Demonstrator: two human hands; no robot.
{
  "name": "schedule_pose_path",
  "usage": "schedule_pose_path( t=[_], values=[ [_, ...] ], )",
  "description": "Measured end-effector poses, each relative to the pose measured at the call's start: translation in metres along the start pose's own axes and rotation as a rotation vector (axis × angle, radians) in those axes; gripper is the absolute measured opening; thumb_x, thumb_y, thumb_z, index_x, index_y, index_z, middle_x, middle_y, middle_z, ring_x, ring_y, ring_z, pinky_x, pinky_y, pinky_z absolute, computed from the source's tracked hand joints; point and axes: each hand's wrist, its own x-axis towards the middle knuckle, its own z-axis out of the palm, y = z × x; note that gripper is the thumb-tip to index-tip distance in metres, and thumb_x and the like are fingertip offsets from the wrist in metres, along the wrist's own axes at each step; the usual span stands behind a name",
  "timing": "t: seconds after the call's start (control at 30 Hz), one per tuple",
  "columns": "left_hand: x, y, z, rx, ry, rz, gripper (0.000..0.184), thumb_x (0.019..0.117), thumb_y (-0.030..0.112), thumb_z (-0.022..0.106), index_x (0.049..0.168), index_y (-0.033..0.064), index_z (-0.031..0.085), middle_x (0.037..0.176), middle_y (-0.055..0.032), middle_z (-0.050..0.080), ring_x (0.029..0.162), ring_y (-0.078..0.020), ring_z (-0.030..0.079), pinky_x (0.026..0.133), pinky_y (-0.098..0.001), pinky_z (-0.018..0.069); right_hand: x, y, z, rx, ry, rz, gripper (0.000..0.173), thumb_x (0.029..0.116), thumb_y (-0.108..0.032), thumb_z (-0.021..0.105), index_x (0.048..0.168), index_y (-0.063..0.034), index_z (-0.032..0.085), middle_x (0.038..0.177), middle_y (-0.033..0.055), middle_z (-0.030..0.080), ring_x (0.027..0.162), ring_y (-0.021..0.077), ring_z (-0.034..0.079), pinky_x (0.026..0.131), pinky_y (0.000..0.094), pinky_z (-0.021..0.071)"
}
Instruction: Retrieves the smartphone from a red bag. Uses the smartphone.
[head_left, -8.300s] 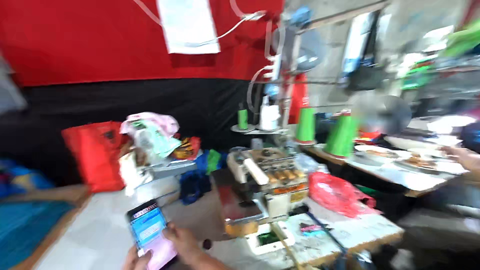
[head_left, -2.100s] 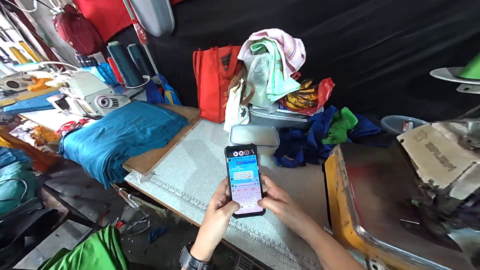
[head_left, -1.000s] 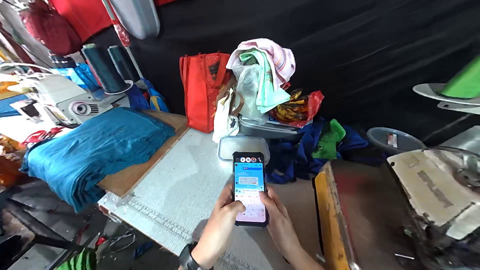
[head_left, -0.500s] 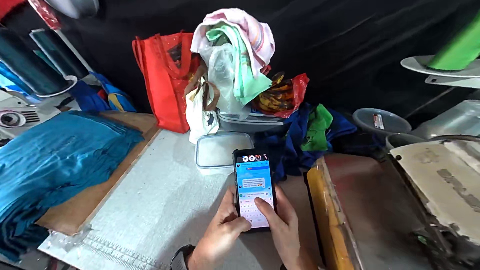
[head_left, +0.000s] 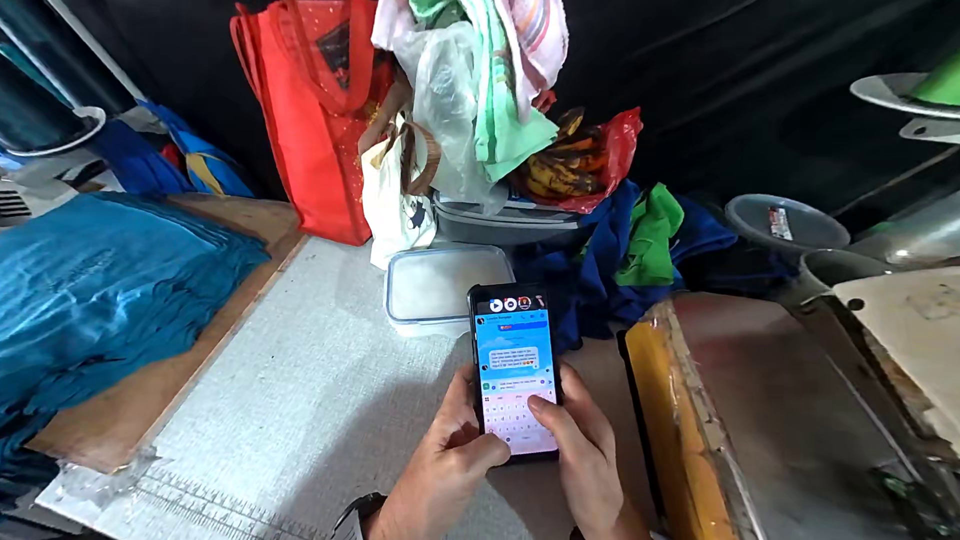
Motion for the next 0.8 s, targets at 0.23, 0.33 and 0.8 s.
schedule_pose_path(
  t=[0.23,0.33,0.8],
  values=[
    [-0.0009,0.0017,0.0017,0.006,0.024,-0.017,0.078,0.0827,-0.011,0.050,0.153,-0.0024,0.017,0.142,-0.0107,0.055,0.128,-0.0168,0.060,0.107,-0.0373,0.0520,0.0008,0.0027,-0.0003,-0.002,-0.007,-0.021,0.043,0.0924,-0.008,0.052,0.132,0.0077,0.051,0.111,0.0038,0.070,0.097,0.0023,0.070,0.085,0.0185,0.0589],
    [-0.0010,0.0036,0.0023,0.022,0.027,-0.029,0.079,0.0826,-0.012,0.050,0.154,-0.0021,0.015,0.141,-0.0095,0.056,0.126,-0.0159,0.061,0.106,-0.0370,0.0534,-0.0005,-0.0009,-0.0009,0.015,0.001,0.007,0.044,0.0938,-0.009,0.044,0.133,0.0100,0.050,0.113,0.0037,0.069,0.100,-0.0012,0.067,0.089,0.0163,0.0558],
    [-0.0018,0.0035,0.0020,0.030,0.017,-0.034,0.079,0.0828,-0.013,0.046,0.154,-0.0035,0.013,0.142,-0.0099,0.056,0.126,-0.0150,0.061,0.106,-0.0362,0.0529,-0.0016,-0.0010,0.0002,0.028,-0.002,0.002,0.043,0.0935,-0.007,0.048,0.133,0.0101,0.050,0.112,0.0034,0.069,0.097,-0.0007,0.068,0.087,0.0167,0.0573]
  ],
)
